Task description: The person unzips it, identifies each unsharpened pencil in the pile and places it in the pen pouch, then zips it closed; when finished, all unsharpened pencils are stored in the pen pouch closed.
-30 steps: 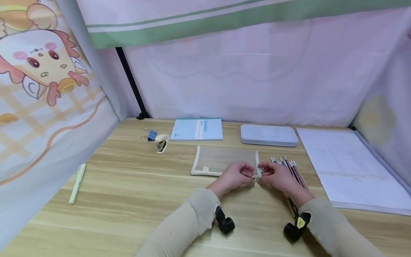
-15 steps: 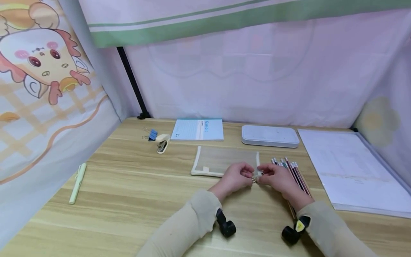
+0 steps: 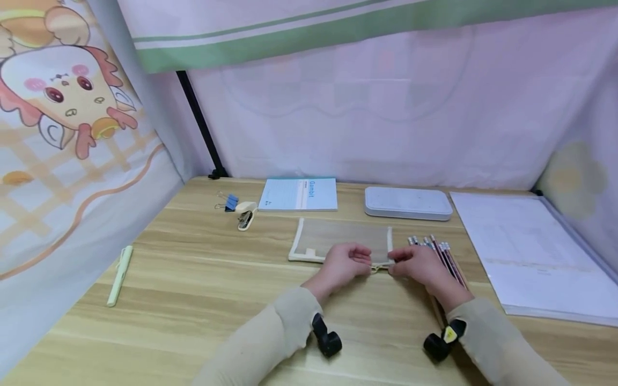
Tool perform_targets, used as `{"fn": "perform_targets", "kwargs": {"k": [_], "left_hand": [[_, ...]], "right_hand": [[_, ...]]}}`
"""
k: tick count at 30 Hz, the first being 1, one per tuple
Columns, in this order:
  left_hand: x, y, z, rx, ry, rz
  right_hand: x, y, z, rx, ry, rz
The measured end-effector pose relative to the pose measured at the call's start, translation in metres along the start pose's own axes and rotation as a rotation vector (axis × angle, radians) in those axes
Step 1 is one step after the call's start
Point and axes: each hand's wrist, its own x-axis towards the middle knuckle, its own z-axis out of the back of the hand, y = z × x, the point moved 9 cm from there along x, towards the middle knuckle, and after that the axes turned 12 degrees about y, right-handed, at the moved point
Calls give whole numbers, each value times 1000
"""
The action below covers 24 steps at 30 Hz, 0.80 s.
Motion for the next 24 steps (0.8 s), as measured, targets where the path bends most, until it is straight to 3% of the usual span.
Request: {"fn": "perform_targets", "kwargs": {"k": [13,24], "left_hand": [[-5,6,34,12,59,46],[-20,11,71,46,89,66]], "right_hand": [[1,-1,2,-9,13,-39],[2,0,1,1,24,-9]]}}
